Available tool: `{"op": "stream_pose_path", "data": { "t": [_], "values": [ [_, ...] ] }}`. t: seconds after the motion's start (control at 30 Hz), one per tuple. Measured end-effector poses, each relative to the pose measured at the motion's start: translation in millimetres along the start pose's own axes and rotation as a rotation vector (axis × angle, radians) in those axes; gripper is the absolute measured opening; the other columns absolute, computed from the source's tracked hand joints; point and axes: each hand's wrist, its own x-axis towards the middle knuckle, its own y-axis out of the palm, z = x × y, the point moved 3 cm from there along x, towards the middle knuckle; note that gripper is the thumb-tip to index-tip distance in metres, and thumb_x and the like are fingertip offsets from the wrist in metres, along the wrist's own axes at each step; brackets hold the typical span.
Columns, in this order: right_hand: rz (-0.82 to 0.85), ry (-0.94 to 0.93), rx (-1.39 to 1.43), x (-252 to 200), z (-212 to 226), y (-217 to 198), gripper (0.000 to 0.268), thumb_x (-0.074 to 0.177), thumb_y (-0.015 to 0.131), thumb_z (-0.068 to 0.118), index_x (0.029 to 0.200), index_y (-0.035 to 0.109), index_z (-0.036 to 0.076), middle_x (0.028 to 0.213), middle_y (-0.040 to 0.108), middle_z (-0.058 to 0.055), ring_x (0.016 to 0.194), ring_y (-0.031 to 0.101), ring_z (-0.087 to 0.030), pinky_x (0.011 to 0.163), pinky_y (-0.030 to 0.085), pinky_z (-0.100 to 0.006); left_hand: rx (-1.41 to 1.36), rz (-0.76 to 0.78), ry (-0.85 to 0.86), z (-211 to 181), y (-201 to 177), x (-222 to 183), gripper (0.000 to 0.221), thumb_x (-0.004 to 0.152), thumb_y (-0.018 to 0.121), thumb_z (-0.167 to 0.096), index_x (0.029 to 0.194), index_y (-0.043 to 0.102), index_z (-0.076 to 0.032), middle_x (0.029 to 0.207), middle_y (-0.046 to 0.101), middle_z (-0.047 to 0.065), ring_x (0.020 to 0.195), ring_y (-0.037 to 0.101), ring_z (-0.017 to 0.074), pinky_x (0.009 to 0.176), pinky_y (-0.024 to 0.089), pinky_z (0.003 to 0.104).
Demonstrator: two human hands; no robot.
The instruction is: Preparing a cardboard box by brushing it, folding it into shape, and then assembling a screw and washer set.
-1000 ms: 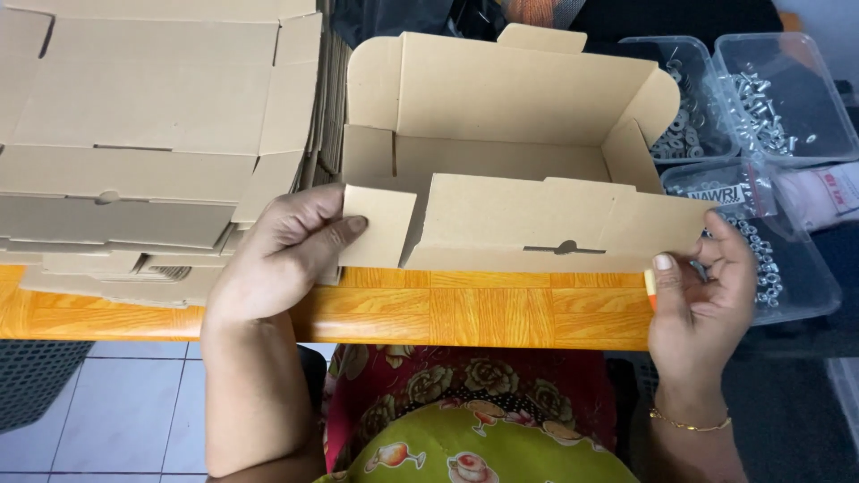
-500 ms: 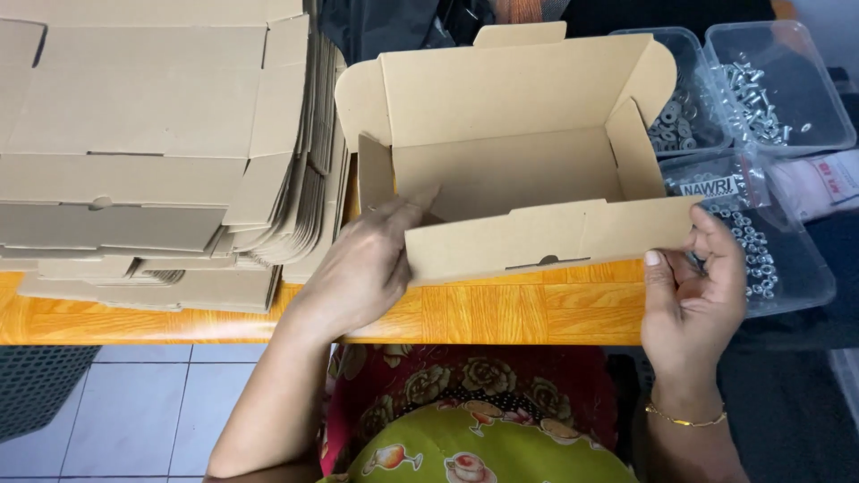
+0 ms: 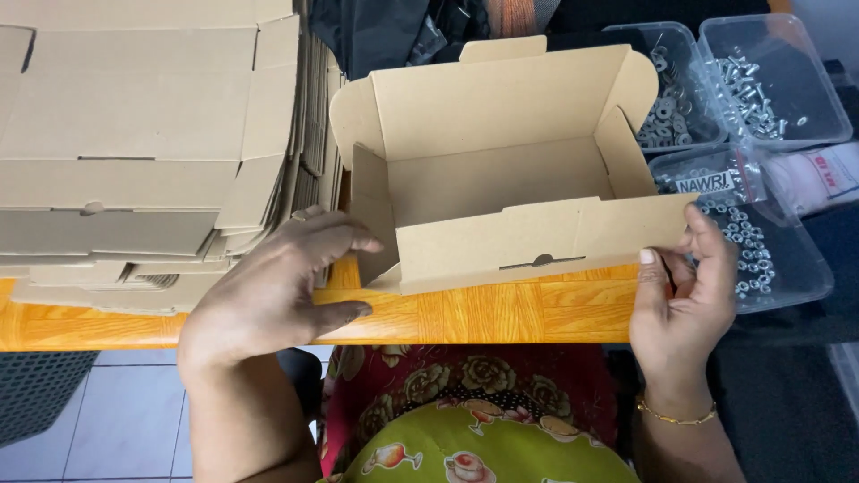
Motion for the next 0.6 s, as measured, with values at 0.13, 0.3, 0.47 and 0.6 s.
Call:
{"op": "stream_pose_path", "data": {
  "t": [0.13,0.3,0.47,0.6],
  "values": [
    [0.0,-0.004,-0.006,0,2,0,0.051,0.106,0.056,-0.017,0.154,0.042,-0.007,0.129,0.042,-0.021,0.125,0.049,-0.031,0.108,0.051,-0.037,0.138,0.003,-0.084,10,16,3,0.024,0.077,0.077,-0.014,0.102,0.076,-0.014,0.098,0.075,0.0,0.089,0.069,0.0261,0.076,0.048,0.038],
    [0.031,-0.093,-0.09,0,16,-2,0.048,0.104,0.066,-0.007,0.148,0.049,-0.01,0.133,0.039,-0.023,0.124,0.051,-0.034,0.1,0.06,-0.044,-0.161,-0.123,0.045,-7,17,17,0.009,0.09,0.068,-0.001,0.083,0.071,-0.007,0.075,0.072,0.001,0.062,0.065,0.0156,0.06,0.048,0.029],
    [0.047,-0.175,-0.153,3,24,-3,0.05,0.102,0.068,-0.004,0.147,0.05,-0.015,0.136,0.04,-0.027,0.126,0.055,-0.038,0.102,0.056,-0.042,-0.583,-0.063,-0.054,-1,25,15,0.04,0.08,0.067,0.011,0.114,0.055,-0.008,0.092,0.06,0.003,0.074,0.062,0.011,0.065,0.055,0.025],
    [0.066,-0.26,-0.222,3,25,-4,0.048,0.1,0.073,0.004,0.143,0.057,-0.012,0.142,0.041,-0.03,0.13,0.052,-0.044,0.112,0.049,-0.05,-0.453,-0.033,-0.067,3,30,15,0.066,0.078,0.09,-0.016,0.128,0.048,-0.005,0.083,0.061,0.002,0.068,0.066,0.0102,0.063,0.057,0.024]
  ]
}}
